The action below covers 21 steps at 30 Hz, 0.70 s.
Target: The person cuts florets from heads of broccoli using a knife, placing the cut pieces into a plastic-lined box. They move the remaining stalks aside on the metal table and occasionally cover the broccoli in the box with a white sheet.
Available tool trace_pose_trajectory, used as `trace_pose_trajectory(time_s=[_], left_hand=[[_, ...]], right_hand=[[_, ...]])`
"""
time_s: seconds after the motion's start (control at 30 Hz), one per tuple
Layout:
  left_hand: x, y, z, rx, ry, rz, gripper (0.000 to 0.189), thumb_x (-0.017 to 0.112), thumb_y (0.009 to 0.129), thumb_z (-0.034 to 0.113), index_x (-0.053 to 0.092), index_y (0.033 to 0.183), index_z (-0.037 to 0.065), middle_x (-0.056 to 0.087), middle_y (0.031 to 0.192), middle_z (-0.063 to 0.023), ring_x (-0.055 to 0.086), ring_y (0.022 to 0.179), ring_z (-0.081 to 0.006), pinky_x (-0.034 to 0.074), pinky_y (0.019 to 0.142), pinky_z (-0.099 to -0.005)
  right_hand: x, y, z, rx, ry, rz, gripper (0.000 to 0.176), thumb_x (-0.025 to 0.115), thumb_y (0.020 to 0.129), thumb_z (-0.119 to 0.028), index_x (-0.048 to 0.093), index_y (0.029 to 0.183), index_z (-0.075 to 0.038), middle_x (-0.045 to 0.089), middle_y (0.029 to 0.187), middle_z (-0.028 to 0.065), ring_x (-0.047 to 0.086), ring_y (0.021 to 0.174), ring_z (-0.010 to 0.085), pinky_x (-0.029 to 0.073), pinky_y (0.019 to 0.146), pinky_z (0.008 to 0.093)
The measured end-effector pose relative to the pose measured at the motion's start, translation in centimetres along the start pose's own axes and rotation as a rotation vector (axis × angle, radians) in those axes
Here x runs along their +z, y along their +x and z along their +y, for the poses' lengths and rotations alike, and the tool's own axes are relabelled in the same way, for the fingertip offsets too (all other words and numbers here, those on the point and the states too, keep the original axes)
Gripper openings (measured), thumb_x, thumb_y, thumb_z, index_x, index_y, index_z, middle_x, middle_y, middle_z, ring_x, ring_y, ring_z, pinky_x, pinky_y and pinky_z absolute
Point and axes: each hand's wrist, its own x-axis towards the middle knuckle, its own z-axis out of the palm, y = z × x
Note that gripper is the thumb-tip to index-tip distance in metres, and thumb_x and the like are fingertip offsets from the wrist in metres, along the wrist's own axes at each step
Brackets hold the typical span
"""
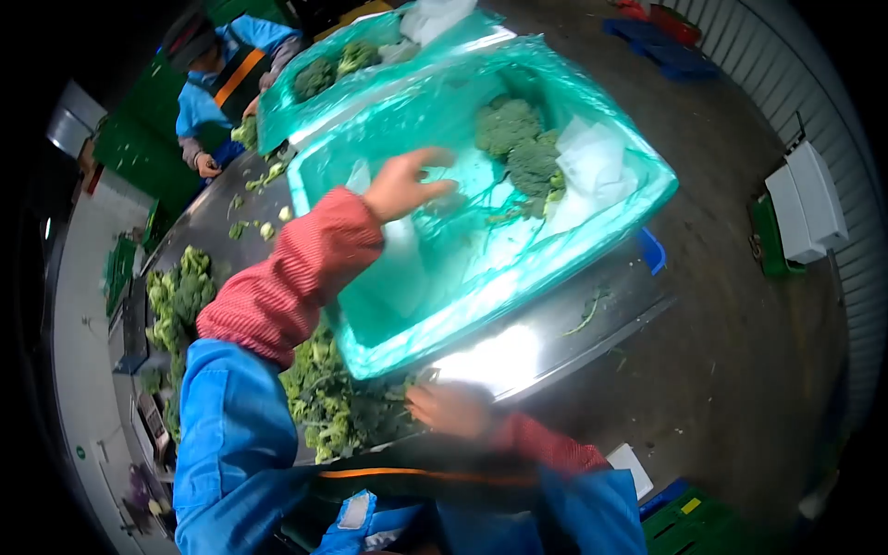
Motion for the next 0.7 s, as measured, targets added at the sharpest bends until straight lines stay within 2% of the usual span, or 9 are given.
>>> trace_pose_trajectory(time_s=[0.07,0.13,0.2,0.23,0.37,0.47,0.5,0.53,0.7], left_hand=[[4.3,5.2,-1.8,0.150,0.181,-0.002,0.063,0.079,0.079,0.026,0.057,0.134,0.005,0.061,0.129,-0.0200,0.058,0.120,-0.0352,0.045,0.105,-0.0417],[8.6,9.6,-3.2,0.204,0.283,-0.024,0.076,0.081,0.074,0.022,0.049,0.141,0.008,0.053,0.137,-0.0211,0.050,0.128,-0.0379,0.041,0.108,-0.0420],[12.0,12.6,-2.7,0.178,0.379,-0.072,0.088,0.082,0.071,0.020,0.039,0.146,0.010,0.048,0.141,-0.0199,0.044,0.133,-0.0369,0.040,0.108,-0.0429],[13.3,13.7,-2.3,0.163,0.426,-0.093,0.094,0.083,0.069,0.019,0.035,0.149,0.011,0.045,0.143,-0.0193,0.041,0.136,-0.0365,0.040,0.108,-0.0433],[17.3,17.2,-2.8,0.122,0.751,-0.045,0.106,0.087,0.068,0.027,0.025,0.153,0.017,0.043,0.142,-0.0167,0.036,0.137,-0.0338,0.038,0.105,-0.0509],[17.0,17.9,-1.0,0.015,0.852,-0.167,0.106,0.087,0.069,0.030,0.025,0.154,0.019,0.044,0.140,-0.0165,0.038,0.136,-0.0323,0.039,0.102,-0.0483],[16.7,17.9,-0.6,0.022,0.861,-0.175,0.106,0.088,0.069,0.032,0.026,0.154,0.021,0.048,0.135,-0.0153,0.041,0.132,-0.0315,0.039,0.099,-0.0464],[16.6,17.8,-0.9,0.040,0.855,-0.162,0.106,0.088,0.068,0.033,0.027,0.154,0.021,0.049,0.134,-0.0149,0.043,0.130,-0.0316,0.039,0.099,-0.0467],[16.3,16.3,-1.7,0.071,0.840,-0.038,0.098,0.086,0.066,0.030,0.035,0.149,0.022,0.053,0.122,-0.0134,0.049,0.120,-0.0323,0.039,0.095,-0.0473]], right_hand=[[-0.6,-1.0,1.2,0.102,0.165,0.006,0.015,0.066,0.086,-0.018,0.061,0.093,-0.006,0.063,0.084,0.0104,0.065,0.067,0.0278,0.054,0.055,0.0376],[-0.2,-2.7,1.7,0.329,0.195,-0.100,0.016,0.067,0.086,-0.018,0.063,0.094,-0.005,0.065,0.086,0.0109,0.066,0.069,0.0275,0.055,0.057,0.0376],[0.2,-4.2,2.8,0.262,0.084,-0.101,0.020,0.069,0.084,-0.021,0.065,0.096,-0.006,0.068,0.089,0.0110,0.067,0.068,0.0262,0.056,0.056,0.0363],[1.3,-5.3,2.7,0.366,0.052,-0.114,0.020,0.069,0.085,-0.022,0.066,0.097,-0.006,0.068,0.090,0.0110,0.068,0.068,0.0255,0.056,0.056,0.0352],[7.9,-10.9,4.7,0.278,0.058,-0.002,0.024,0.068,0.089,-0.029,0.067,0.099,-0.008,0.068,0.094,0.0113,0.068,0.068,0.0214,0.055,0.050,0.0330],[7.1,-11.3,6.0,0.211,0.122,0.005,0.026,0.067,0.090,-0.032,0.067,0.099,-0.008,0.067,0.093,0.0117,0.067,0.066,0.0200,0.053,0.048,0.0316],[3.6,-9.2,5.3,0.207,0.036,0.009,0.025,0.066,0.091,-0.032,0.067,0.098,-0.008,0.068,0.092,0.0116,0.067,0.066,0.0201,0.053,0.048,0.0314],[1.4,-7.9,4.9,0.204,-0.048,0.014,0.025,0.066,0.091,-0.032,0.067,0.098,-0.008,0.068,0.091,0.0116,0.067,0.066,0.0202,0.053,0.048,0.0313],[-0.6,-7.0,4.7,0.264,0.064,-0.040,0.022,0.067,0.091,-0.029,0.067,0.097,-0.008,0.068,0.087,0.0098,0.067,0.066,0.0197,0.054,0.050,0.0311]])
